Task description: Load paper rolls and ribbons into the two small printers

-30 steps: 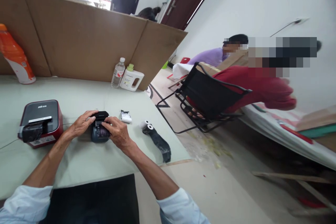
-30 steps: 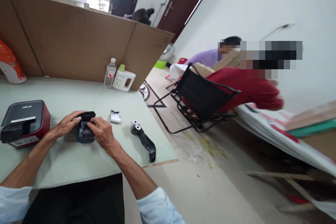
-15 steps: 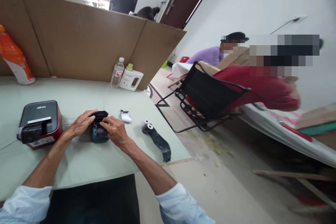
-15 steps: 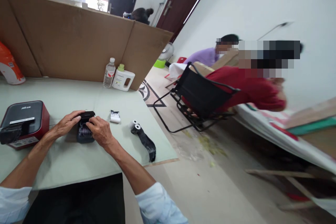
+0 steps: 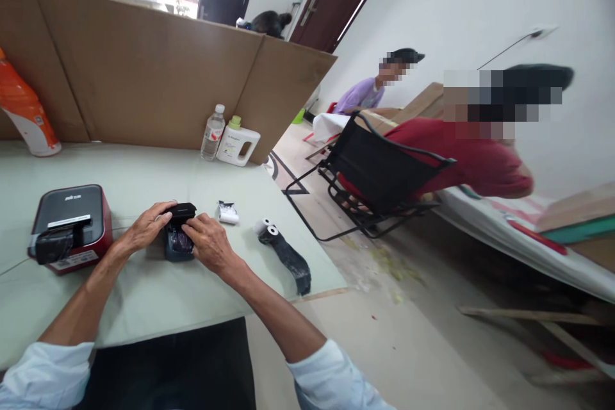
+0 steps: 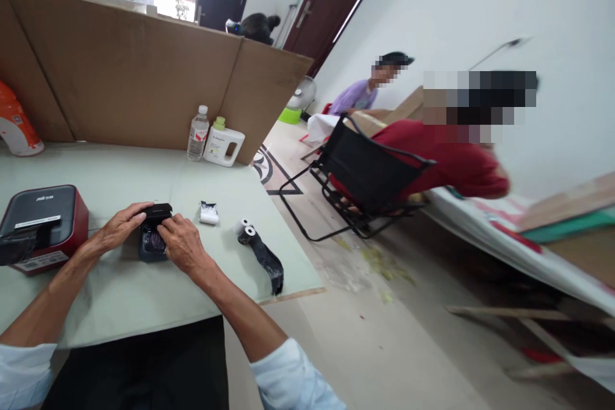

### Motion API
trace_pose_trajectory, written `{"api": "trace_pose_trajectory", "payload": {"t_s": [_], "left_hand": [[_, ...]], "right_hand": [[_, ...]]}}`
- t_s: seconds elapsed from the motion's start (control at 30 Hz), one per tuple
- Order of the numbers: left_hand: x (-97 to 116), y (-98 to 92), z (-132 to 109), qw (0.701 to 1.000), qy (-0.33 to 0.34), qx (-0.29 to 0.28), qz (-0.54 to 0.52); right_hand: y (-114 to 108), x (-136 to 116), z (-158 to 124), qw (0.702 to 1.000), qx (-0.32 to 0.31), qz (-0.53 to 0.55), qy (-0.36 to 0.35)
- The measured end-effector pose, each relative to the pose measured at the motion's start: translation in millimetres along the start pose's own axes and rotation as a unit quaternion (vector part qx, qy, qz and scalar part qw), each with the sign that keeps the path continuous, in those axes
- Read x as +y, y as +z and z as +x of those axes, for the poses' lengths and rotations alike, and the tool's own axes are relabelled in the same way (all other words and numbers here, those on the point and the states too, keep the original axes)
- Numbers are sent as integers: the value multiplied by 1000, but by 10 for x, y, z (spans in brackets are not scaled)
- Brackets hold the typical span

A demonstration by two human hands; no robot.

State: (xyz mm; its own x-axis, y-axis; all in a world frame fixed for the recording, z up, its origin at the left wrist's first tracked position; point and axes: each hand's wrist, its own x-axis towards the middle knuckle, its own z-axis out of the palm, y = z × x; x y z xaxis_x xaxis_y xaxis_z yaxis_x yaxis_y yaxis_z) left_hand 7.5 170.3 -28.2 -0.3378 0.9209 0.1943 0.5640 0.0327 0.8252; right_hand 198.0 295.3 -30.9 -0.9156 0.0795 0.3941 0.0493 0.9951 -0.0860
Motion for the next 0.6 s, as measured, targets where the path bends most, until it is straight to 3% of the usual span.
{"api": "trace_pose_trajectory", "payload": {"t_s": [0.17,0.43,0.6], "left_hand": [[-16,-10,-13,1000,10,-4,-1],[-23,-48,-66,999,47,-24,11],[-41,-84,-97,997,59,-49,27]], "right_hand": [[-33,-14,-34,1000,16,2,-19],[70,-90,-271,991,127,5,-34],[114,-137,-358,989,140,32,-41]]}}
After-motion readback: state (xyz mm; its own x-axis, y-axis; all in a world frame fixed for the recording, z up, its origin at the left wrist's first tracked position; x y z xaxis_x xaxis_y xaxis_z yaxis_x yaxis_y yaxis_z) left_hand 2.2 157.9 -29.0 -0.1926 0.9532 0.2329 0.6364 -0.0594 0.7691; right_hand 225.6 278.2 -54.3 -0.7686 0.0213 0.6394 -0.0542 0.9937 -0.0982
